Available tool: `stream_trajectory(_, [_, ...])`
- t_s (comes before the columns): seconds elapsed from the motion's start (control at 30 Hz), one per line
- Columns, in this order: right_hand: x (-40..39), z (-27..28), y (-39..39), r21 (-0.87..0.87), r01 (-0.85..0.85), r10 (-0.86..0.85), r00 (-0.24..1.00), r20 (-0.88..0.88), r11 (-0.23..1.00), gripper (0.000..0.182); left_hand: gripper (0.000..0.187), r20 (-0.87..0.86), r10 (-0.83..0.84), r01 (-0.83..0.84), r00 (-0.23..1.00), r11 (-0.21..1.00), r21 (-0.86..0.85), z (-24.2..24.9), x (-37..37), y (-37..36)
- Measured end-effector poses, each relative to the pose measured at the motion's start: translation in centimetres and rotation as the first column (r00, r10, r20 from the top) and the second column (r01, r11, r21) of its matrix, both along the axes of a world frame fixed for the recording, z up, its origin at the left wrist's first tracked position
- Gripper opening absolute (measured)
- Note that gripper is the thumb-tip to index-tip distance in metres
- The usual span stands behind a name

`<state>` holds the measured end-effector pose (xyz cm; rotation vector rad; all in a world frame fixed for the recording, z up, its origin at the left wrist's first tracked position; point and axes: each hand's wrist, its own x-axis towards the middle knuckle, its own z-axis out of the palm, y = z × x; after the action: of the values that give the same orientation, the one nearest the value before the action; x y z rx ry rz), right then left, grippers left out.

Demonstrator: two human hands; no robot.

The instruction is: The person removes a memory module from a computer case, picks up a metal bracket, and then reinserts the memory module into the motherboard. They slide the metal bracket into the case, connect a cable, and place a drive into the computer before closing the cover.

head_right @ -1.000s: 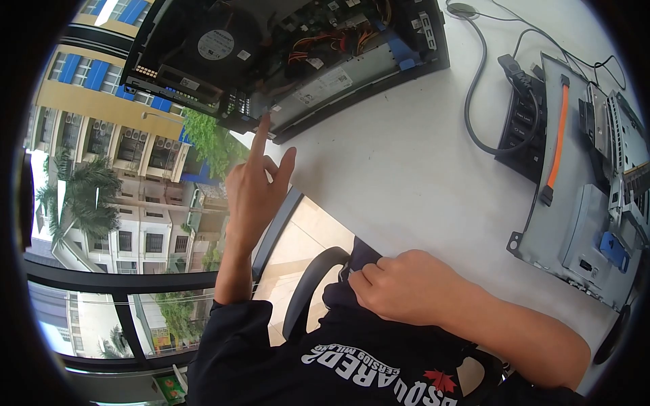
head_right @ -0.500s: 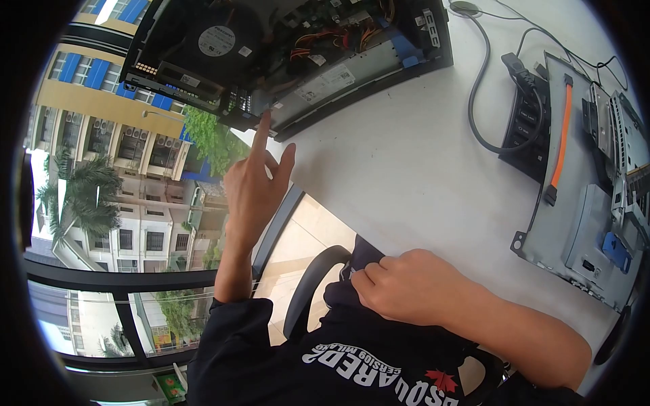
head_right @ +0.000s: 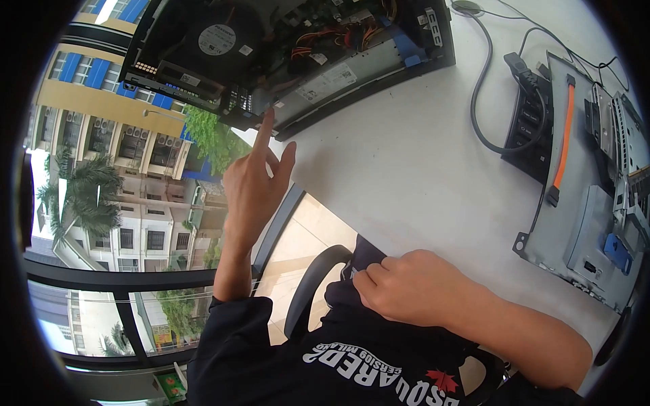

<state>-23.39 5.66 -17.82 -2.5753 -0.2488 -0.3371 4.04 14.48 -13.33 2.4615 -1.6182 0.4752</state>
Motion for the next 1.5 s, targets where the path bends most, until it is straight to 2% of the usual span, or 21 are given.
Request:
stream_trajectory(0.07, [0.0,0.0,0.0,0.001,0.003,-0.003,1.0,-0.002,1.0,0.023,0.069,-0.002,-0.007,0.007,1.0,1.0,-0.009,-0.1,0.1,0.1])
stream_trajectory(0.17, [0.2,-0.7,0.4,-0.017,0.09,-0.086,0.985,0.15,0.996,0.03,0.068,-0.021,-0.008,0.007,1.0,1.0,-0.017,0.0,0.1,0.2])
stream_trajectory(0.77, [0.2,-0.8,0.3,-0.021,0.077,-0.073,0.986,0.148,0.997,0.03,0.069,-0.027,0.022,-0.023,0.999,1.0,-0.018,-0.1,-0.2,0.4])
stream_trajectory(0.87, [-0.1,0.1,0.0,0.001,-0.001,0.001,1.0,-0.015,1.0,0.022,0.066,-0.038,0.042,-0.042,0.998,0.999,-0.006,0.2,-0.7,0.0])
stream_trajectory(1.13, [0.0,0.2,0.0,0.001,0.01,-0.01,1.0,0.0,1.0,0.022,0.07,-0.07,-0.042,0.037,0.997,0.997,-0.064,-0.1,-0.5,-0.2])
stream_trajectory(1.33, [0.0,0.2,0.1,-0.003,0.014,-0.014,1.0,0.003,1.0,0.022,0.059,-0.06,-0.029,0.028,0.998,0.999,-0.016,-0.2,-0.9,-1.0])
stream_trajectory(1.43, [0.0,0.1,-0.1,-0.001,0.005,-0.005,1.0,0.012,1.0,0.021,0.057,-0.05,-0.079,0.073,0.996,0.99,-0.117,-0.2,-0.9,-1.0])
stream_trajectory(1.5, [-0.1,0.1,0.0,0.0,-0.004,0.004,1.0,0.014,1.0,0.02,0.056,-0.033,-0.062,0.058,0.998,0.993,-0.104,-0.2,-0.8,-1.1])
